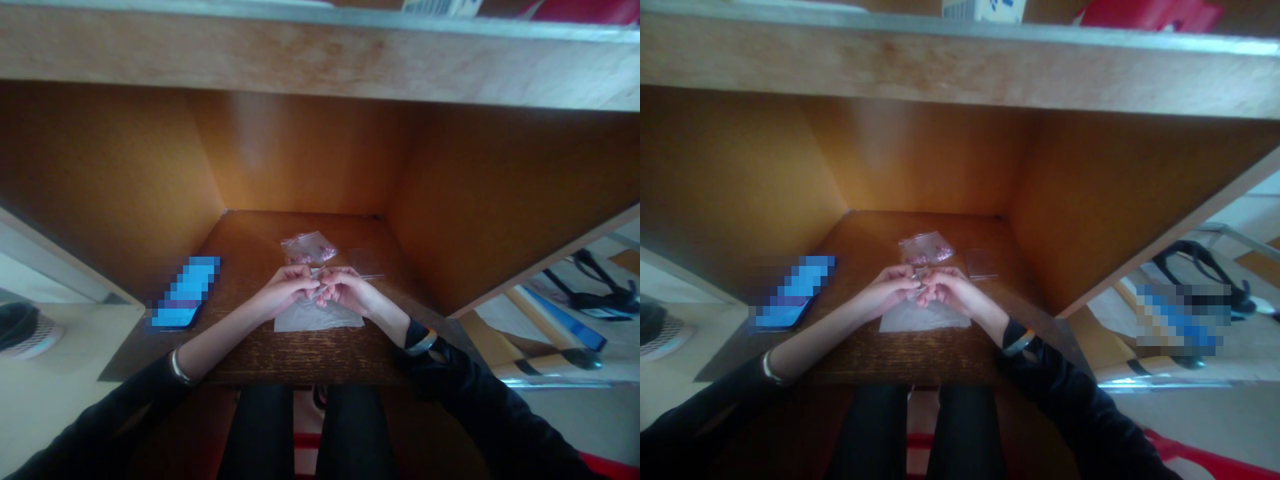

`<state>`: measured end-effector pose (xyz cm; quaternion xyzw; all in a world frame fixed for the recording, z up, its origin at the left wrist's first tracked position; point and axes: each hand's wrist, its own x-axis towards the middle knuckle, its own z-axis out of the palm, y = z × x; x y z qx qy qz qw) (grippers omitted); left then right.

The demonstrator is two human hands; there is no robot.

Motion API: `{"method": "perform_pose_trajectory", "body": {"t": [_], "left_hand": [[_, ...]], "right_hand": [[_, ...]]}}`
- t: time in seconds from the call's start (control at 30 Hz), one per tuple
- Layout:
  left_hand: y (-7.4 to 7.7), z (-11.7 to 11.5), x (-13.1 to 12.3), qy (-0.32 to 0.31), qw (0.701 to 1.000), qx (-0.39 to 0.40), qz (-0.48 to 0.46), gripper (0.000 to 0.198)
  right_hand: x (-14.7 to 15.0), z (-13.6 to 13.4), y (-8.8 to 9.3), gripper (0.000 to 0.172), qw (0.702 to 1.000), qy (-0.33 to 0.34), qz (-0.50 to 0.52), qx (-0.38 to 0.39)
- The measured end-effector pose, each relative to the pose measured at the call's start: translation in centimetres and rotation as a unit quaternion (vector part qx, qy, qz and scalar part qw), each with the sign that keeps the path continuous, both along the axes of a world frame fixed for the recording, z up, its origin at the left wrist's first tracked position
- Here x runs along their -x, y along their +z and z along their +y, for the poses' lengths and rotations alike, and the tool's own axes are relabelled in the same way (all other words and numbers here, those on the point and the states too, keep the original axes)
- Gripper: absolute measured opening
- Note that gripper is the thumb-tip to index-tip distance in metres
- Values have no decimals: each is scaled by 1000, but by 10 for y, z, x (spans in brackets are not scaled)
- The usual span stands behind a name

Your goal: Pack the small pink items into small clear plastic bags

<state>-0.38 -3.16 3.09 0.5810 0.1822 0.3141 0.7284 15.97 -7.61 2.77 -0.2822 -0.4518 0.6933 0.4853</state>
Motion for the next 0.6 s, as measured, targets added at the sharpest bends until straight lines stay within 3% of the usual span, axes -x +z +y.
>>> {"method": "perform_pose_trajectory", "body": {"t": [0.07, 0.1, 0.23, 0.3, 0.43, 0.53, 0.6], "left_hand": [[2, -1, 1, 84, 987, -129, 47, 25], [2, -1, 1, 136, 967, -207, 67, 24], [1, -2, 5, 298, 828, -467, 85, 17], [-2, -1, 8, 317, 773, -541, 90, 11], [-8, 2, 13, 290, 701, -631, 165, 21], [-8, 2, 14, 300, 664, -649, 219, 23], [-8, 1, 13, 309, 658, -647, 229, 23]], "right_hand": [[0, 1, -2, 17, 999, -34, -19, -25], [-1, 1, -3, 18, 997, -54, -30, -38], [-1, 2, -5, 22, 986, -136, -64, -77], [-1, 1, -6, 25, 982, -150, -78, -88], [2, -2, -4, 25, 977, -138, -119, -111], [3, -5, 0, 27, 972, -129, -154, -125], [4, -5, 1, 27, 970, -125, -162, -129]]}}
